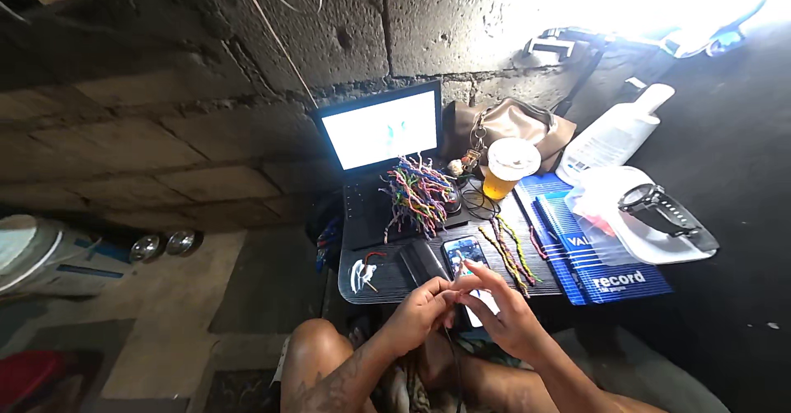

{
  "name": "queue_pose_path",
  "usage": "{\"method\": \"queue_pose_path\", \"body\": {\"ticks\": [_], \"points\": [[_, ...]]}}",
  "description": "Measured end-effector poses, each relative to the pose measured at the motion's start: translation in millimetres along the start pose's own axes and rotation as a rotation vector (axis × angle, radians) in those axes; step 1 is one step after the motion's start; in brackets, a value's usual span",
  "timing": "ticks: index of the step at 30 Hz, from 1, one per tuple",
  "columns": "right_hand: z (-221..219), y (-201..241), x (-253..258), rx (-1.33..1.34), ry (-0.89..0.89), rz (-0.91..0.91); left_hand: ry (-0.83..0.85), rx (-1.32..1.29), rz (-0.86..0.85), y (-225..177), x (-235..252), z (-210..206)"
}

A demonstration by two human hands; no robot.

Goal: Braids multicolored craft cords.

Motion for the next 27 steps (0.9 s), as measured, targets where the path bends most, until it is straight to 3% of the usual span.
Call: {"method": "queue_pose_path", "body": {"ticks": [4, 9, 12, 17, 21, 24, 27], "points": [[4.4, -3.0, -1.0, -0.249, -0.054, 0.093, 0.011, 0.018, -0.032, -3.0, -2.4, -1.6], [1.7, -5.4, -3.4, -0.337, -0.143, 0.064, -0.234, 0.606, -0.4, -27.5, -12.0, 2.9], [2.7, -4.8, -3.4, -0.391, -0.166, -0.005, -0.31, 0.764, -0.415, -25.0, -12.9, 1.1], [11.4, -4.8, -0.3, -0.234, -0.108, -0.083, -0.294, 0.598, -0.334, -25.7, -10.2, 6.1], [16.4, 7.7, 0.8, 0.029, -0.006, -0.002, -0.095, 0.122, -0.176, -17.1, -4.8, 8.3], [12.9, 10.9, 0.6, 0.002, -0.013, 0.064, 0.037, -0.112, -0.06, -7.5, -1.8, 2.3], [8.6, 5.5, 0.4, -0.086, -0.043, 0.087, 0.06, -0.156, -0.014, -4.6, -1.3, -1.1]]}}
Point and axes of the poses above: each hand's wrist, its own x-axis towards the middle knuckle, its own z-axis out of the back of the hand, y = z × x, the point moved 8 cm from there along x, towards the middle knuckle, and after that the axes turned 3 degrees about -y, right-handed, at the moved point
